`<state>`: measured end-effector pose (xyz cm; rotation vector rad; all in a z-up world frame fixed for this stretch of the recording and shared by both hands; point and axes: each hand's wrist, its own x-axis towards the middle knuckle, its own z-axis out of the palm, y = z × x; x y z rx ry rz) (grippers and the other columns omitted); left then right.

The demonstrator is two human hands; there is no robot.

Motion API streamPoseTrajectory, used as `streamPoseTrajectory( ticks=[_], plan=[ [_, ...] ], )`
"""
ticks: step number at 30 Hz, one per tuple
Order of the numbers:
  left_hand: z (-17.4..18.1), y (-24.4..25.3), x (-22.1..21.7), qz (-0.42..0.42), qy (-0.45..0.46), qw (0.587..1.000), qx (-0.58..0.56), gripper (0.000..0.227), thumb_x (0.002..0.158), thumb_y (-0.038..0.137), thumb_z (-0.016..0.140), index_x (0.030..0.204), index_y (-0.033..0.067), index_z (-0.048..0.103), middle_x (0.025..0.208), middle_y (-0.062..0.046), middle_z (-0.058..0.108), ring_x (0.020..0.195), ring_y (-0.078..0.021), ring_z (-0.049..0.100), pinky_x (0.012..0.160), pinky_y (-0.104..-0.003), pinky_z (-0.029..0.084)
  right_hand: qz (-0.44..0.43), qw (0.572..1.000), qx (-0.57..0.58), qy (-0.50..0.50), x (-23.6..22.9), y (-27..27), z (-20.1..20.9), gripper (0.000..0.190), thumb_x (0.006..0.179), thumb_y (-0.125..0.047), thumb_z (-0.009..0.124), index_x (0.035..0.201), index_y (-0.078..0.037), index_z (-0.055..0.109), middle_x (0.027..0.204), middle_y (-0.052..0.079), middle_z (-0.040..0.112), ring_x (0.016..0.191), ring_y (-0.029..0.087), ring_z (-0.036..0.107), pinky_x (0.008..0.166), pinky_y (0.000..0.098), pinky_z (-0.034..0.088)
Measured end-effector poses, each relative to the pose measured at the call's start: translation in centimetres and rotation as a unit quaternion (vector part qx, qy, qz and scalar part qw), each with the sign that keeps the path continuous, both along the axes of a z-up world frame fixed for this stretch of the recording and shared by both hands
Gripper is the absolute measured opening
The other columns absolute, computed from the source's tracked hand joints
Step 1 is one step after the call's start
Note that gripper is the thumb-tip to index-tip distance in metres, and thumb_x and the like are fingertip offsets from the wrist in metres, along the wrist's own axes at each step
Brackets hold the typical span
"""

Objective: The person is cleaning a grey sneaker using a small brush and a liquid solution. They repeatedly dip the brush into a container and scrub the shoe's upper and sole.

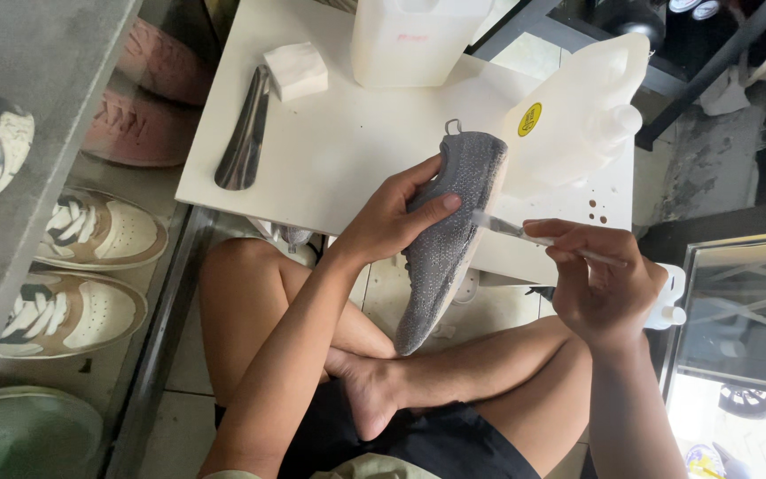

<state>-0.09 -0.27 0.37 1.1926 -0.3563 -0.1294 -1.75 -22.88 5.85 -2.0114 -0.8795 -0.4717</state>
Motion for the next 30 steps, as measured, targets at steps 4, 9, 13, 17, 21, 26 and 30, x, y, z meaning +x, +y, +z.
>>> streamPoseTrajectory(
  ticks=[4,9,13,17,21,26,30],
  plan=[
    [0.2,0.0,-0.1,-0.002,0.013,1.0,-0.006,0.039,0.09,0.03,0.056,0.122,0.0085,0.052,0.082,0.008,0.052,0.074,-0.0006,0.048,0.063,-0.016,0.042,0.01,1.0,-0.013,-0.014,-0.3,0.2,0.2,0.021,0.088,0.023,0.041,0.087,0.002,0.045,0.076,0.008,0.054,0.085,0.033,0.071,0.071,0.0337,0.06],
    [-1.5,-0.3,0.5,0.011,-0.038,0.999,0.019,0.055,0.092,0.034,0.057,0.139,0.01,0.04,0.085,-0.009,0.066,0.081,-0.0133,0.061,0.082,-0.035,0.053,0.066,0.996,0.015,-0.055,0.2,0.3,-0.1,0.023,0.078,0.027,0.05,0.083,0.005,0.053,0.077,0.02,0.068,0.076,0.035,0.071,0.063,0.0402,0.056],
    [-1.2,-0.4,0.3,0.016,-0.042,0.999,0.016,0.056,0.093,0.032,0.057,0.14,0.0083,0.039,0.084,-0.011,0.066,0.078,-0.0141,0.062,0.078,-0.035,0.053,0.05,0.998,0.01,-0.023,-0.5,0.0,-0.2,0.019,0.079,0.022,0.053,0.082,0.004,0.053,0.074,0.019,0.069,0.065,0.03,0.071,0.054,0.035,0.054],
    [-1.9,-0.5,0.5,0.013,-0.04,0.999,0.016,0.057,0.093,0.031,0.057,0.141,0.0079,0.037,0.084,-0.01,0.067,0.078,-0.0131,0.062,0.079,-0.033,0.054,0.055,0.998,0.016,0.012,-1.2,-0.1,-0.6,0.01,0.082,0.011,0.057,0.083,0.001,0.054,0.074,0.015,0.07,0.057,0.016,0.065,0.049,0.0246,0.049],
    [-1.9,-0.5,0.6,0.014,-0.046,0.999,0.025,0.057,0.092,0.031,0.057,0.141,0.007,0.038,0.084,-0.013,0.067,0.077,-0.0143,0.063,0.077,-0.034,0.054,0.083,0.993,0.042,0.067,-1.7,0.4,-0.8,0.005,0.082,0.004,0.059,0.084,-0.001,0.056,0.07,0.014,0.071,0.052,0.014,0.068,0.042,0.0208,0.049],
    [-2.1,-0.6,0.6,0.015,-0.043,0.999,0.013,0.056,0.092,0.029,0.057,0.14,0.0072,0.039,0.078,-0.011,0.067,0.072,-0.013,0.062,0.073,-0.03,0.054,0.055,0.989,0.087,0.105,-1.2,0.3,-2.2,0.007,0.083,-0.005,0.063,0.081,0.0,0.057,0.067,0.016,0.069,0.061,0.021,0.07,0.045,0.0254,0.052],
    [-2.2,-0.7,1.0,0.014,-0.05,0.999,0.012,0.054,0.092,0.029,0.058,0.138,0.008,0.042,0.078,-0.012,0.068,0.071,-0.0126,0.063,0.071,-0.03,0.054,0.027,0.991,0.116,0.055,0.0,0.7,-1.8,0.009,0.089,-0.003,0.058,0.083,0.003,0.056,0.072,0.021,0.068,0.067,0.027,0.07,0.051,0.0297,0.055]
  ],
)
